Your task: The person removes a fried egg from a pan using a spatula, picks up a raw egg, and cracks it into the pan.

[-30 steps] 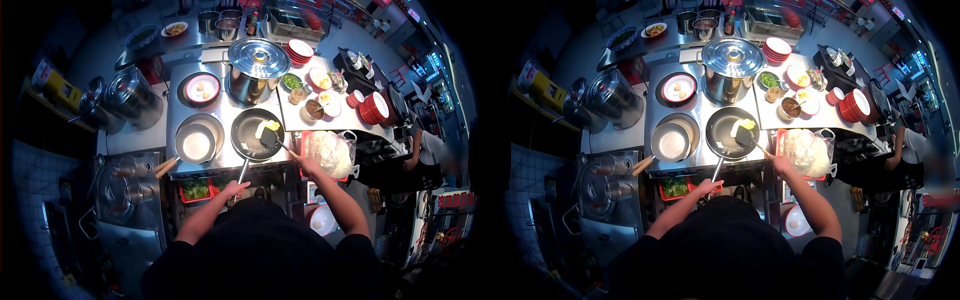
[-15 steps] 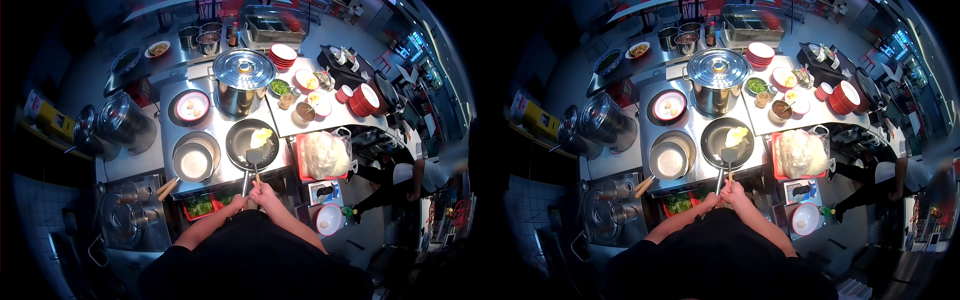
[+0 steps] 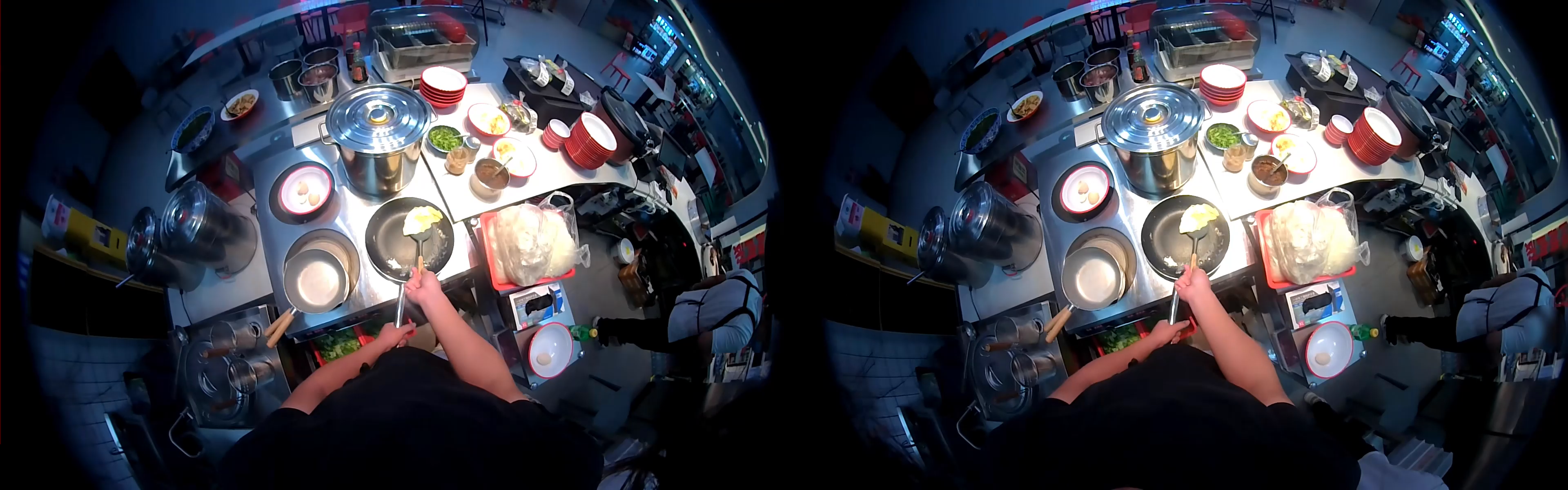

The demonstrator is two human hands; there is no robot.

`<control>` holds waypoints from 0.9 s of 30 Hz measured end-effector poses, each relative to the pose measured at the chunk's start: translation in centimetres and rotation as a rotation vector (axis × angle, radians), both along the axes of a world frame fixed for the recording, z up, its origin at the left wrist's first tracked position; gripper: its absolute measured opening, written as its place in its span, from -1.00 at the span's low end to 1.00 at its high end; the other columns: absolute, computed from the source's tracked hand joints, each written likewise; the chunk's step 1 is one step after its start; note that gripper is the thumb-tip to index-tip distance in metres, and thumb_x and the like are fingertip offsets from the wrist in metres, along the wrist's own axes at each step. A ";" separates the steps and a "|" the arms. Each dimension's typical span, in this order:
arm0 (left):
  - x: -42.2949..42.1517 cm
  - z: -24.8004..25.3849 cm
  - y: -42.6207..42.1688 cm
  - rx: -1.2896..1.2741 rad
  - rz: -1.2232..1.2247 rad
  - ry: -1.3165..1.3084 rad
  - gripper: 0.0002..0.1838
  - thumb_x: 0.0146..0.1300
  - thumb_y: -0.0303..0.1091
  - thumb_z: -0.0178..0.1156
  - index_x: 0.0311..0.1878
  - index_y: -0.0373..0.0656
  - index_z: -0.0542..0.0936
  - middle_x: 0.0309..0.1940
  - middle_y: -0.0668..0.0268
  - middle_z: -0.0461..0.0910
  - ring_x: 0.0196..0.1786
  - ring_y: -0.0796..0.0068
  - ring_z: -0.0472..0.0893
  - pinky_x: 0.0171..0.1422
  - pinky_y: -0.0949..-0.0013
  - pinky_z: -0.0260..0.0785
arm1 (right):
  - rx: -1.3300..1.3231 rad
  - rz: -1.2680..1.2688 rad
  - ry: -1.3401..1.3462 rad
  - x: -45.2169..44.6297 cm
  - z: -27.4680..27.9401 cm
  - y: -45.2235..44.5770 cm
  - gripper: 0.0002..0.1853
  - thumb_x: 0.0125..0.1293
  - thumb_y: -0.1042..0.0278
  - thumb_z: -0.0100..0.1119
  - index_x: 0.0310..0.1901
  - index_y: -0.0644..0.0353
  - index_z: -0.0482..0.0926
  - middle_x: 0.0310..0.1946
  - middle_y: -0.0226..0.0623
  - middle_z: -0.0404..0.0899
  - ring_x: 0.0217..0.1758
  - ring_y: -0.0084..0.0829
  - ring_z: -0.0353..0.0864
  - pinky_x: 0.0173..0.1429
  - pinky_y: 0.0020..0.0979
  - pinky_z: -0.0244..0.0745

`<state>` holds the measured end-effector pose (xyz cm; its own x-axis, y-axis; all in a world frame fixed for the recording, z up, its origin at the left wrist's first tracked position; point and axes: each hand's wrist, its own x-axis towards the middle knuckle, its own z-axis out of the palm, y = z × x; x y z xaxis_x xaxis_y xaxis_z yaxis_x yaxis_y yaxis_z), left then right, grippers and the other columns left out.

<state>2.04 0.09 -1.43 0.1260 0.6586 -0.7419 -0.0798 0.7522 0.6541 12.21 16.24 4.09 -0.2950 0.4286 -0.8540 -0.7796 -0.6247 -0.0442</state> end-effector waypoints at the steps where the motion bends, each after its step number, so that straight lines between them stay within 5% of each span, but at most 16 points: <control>1: -0.1 0.0 0.0 -0.005 0.014 -0.015 -0.63 0.22 -0.09 0.43 -0.41 -0.22 0.59 -0.70 0.34 0.45 -0.74 0.55 0.38 -0.64 0.39 0.16 | -0.002 0.018 0.015 0.3 -0.3 0.4 -0.68 0.58 0.14 -0.25 -0.16 0.15 0.46 -0.72 -0.51 0.06 -0.75 -0.52 -0.10 -0.60 -0.42 -0.12; 27: -0.2 -1.5 -0.3 -0.042 0.075 -0.061 -0.58 0.21 -0.07 0.44 -0.47 -0.19 0.50 -0.66 0.40 0.42 -0.72 0.59 0.38 -0.65 0.42 0.14 | 0.229 0.286 -0.011 8.1 0.3 -1.7 -0.68 0.61 0.09 -0.14 -0.01 0.17 0.50 -0.68 -0.62 0.03 -0.72 -0.65 -0.07 -0.61 -0.53 -0.07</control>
<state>1.87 -0.19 -2.96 0.1236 0.6366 -0.7612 -0.1756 0.7691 0.6146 20.30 14.56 4.36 -0.4217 0.5107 -0.7493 -0.5733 -0.7904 -0.2160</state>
